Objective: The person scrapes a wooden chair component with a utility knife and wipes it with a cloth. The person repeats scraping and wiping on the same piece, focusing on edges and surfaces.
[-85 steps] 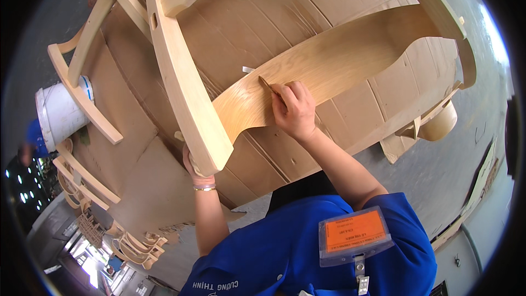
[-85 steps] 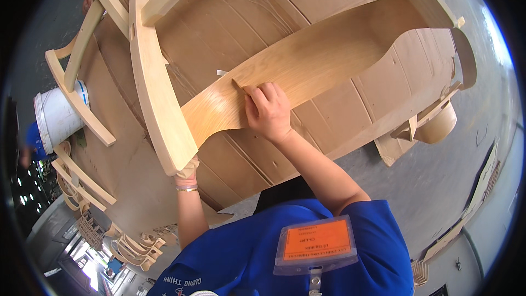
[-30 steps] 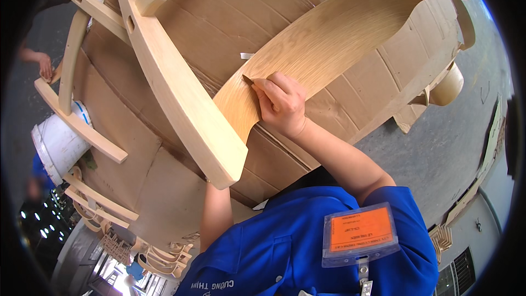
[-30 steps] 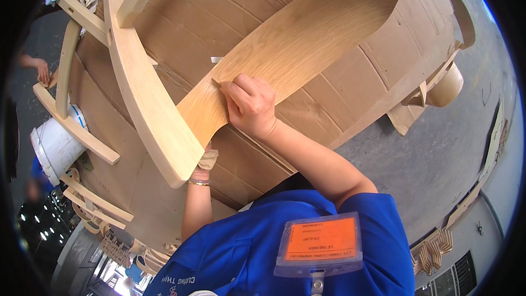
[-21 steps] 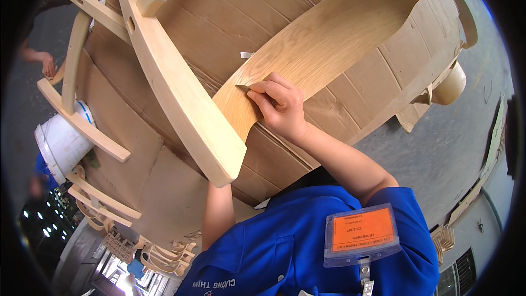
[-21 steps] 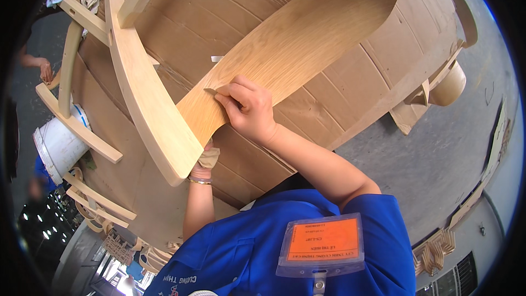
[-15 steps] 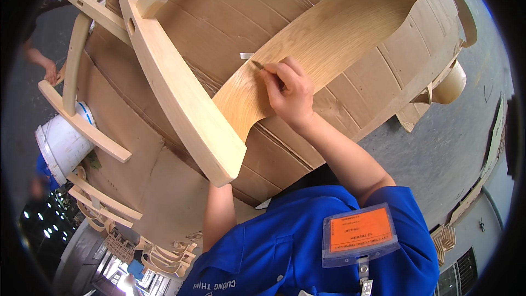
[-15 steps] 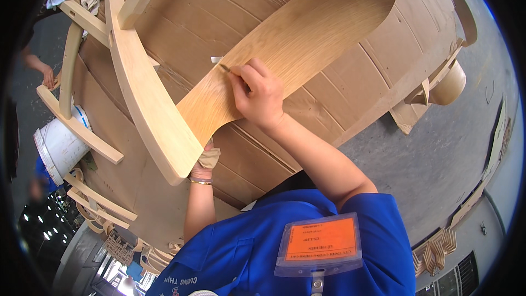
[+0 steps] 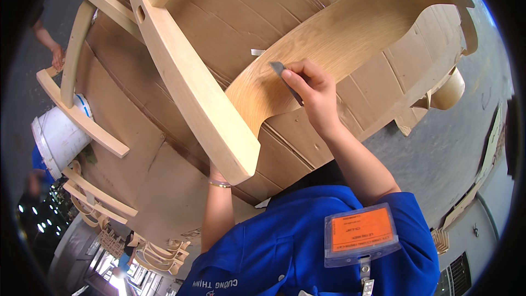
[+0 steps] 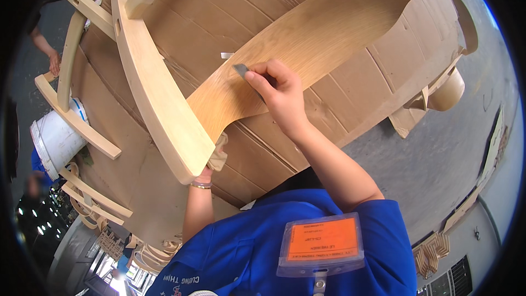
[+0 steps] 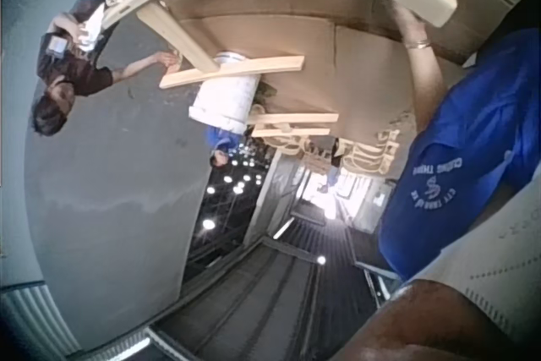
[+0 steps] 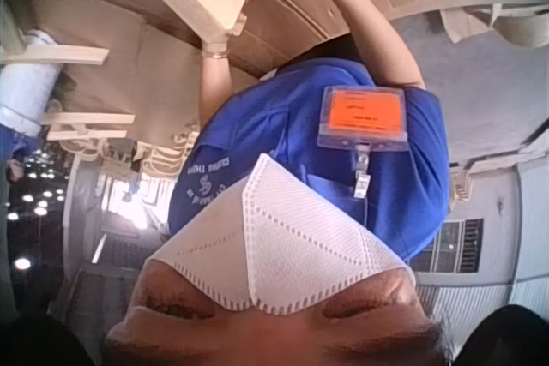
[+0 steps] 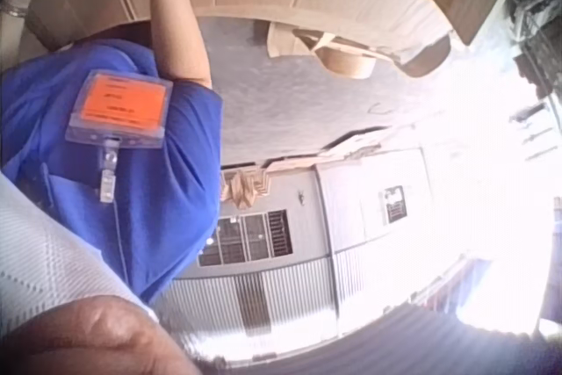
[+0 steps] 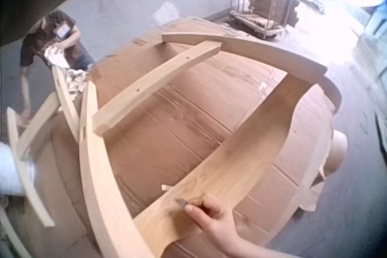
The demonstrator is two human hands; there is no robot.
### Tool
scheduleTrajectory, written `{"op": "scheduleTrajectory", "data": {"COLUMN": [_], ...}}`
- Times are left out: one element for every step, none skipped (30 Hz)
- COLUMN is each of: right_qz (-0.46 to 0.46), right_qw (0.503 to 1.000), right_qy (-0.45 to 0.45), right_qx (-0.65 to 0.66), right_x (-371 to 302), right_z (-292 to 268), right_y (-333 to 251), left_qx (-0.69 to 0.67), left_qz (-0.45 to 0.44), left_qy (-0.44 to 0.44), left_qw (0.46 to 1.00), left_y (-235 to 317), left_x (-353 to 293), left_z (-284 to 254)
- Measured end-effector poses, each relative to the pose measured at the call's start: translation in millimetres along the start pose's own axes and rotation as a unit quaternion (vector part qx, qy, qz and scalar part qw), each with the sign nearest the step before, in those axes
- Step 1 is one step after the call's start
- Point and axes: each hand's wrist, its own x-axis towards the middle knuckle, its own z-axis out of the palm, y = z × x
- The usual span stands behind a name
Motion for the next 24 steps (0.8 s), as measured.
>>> {"op": "scheduleTrajectory", "data": {"right_qz": [-0.002,-0.023,-0.047,-0.093,-0.142,-0.222,-0.252,-0.296,-0.323,-0.331,-0.330,-0.329,-0.353,-0.351,-0.353,-0.372,-0.352,-0.349,-0.334,-0.331,-0.314,-0.297,-0.267,-0.270], "right_qw": [0.999,0.996,0.992,0.980,0.963,0.937,0.905,0.856,0.814,0.811,0.807,0.803,0.777,0.766,0.759,0.764,0.757,0.761,0.759,0.793,0.818,0.842,0.884,0.898], "right_qy": [-0.005,-0.020,-0.019,-0.061,-0.087,-0.115,-0.148,-0.195,-0.232,-0.233,-0.244,-0.255,-0.273,-0.292,-0.304,-0.293,-0.318,-0.321,-0.343,-0.310,-0.296,-0.281,-0.222,-0.164], "right_qx": [-0.048,-0.086,-0.117,-0.167,-0.211,-0.242,-0.308,-0.376,-0.424,-0.423,-0.426,-0.427,-0.444,-0.453,-0.455,-0.439,-0.450,-0.442,-0.442,-0.407,-0.379,-0.351,-0.312,-0.306], "right_x": [-9.4,-20.0,-31.9,-44.5,-56.8,-68.7,-78.3,-86.4,-92.6,-97.5,-101.5,-104.5,-107.8,-110.0,-112.7,-114.1,-115.8,-115.8,-114.1,-110.1,-103.1,-93.5,-81.1,-66.3], "right_z": [-5.7,-11.9,-16.3,-20.1,-22.4,-23.7,-24.4,-24.5,-25.1,-25.6,-27.1,-29.1,-32.4,-36.2,-41.1,-45.9,-51.2,-55.7,-59.8,-62.8,-63.9,-64.4,-61.6,-60.0], "right_y": [-2.8,-4.9,-5.0,-4.1,-2.0,1.2,4.5,8.2,11.1,13.9,15.4,16.4,16.0,15.2,13.4,11.2,8.6,5.8,2.7,-0.4,-3.1,-5.6,-6.6,-7.7], "left_qx": [-0.019,0.022,0.034,0.061,0.059,0.072,0.079,0.068,0.041,0.039,0.033,0.023,0.028,0.048,0.075,0.096,0.103,0.104,0.102,0.087,0.069,0.052,0.037,0.059], "left_qz": [-0.023,-0.017,-0.021,-0.015,-0.020,-0.012,0.000,0.020,0.024,0.019,0.027,0.043,0.030,0.033,0.032,0.029,0.043,0.056,0.074,0.079,0.087,0.095,0.116,0.140], "left_qy": [0.026,0.002,0.009,0.049,0.097,0.078,0.053,0.021,0.051,0.075,0.066,0.047,0.080,0.098,0.120,0.154,0.160,0.178,0.177,0.195,0.193,0.190,0.184,0.173], "left_qw": [0.999,1.000,0.999,0.997,0.993,0.994,0.995,0.997,0.998,0.996,0.997,0.998,0.996,0.993,0.989,0.983,0.981,0.977,0.976,0.974,0.975,0.976,0.975,0.973], "left_y": [-3.1,-8.6,-14.7,-24.6,-34.7,-44.8,-52.6,-58.3,-63.7,-65.4,-66.1,-65.9,-65.7,-65.3,-65.7,-66.1,-67.0,-67.8,-67.6,-65.8,-61.7,-55.7,-48.6,-37.2], "left_x": [-6.6,-12.7,-19.8,-25.9,-32.1,-38.1,-39.9,-40.2,-40.4,-40.6,-40.5,-40.4,-40.0,-39.9,-39.1,-38.7,-37.6,-36.2,-34.9,-33.3,-31.7,-30.1,-27.2,-26.3], "left_z": [8.9,20.3,33.6,49.7,67.0,84.8,101.9,117.4,131.4,142.1,150.4,155.8,158.8,159.4,158.6,156.1,152.7,148.8,144.6,140.4,136.3,132.4,129.1,125.0]}}
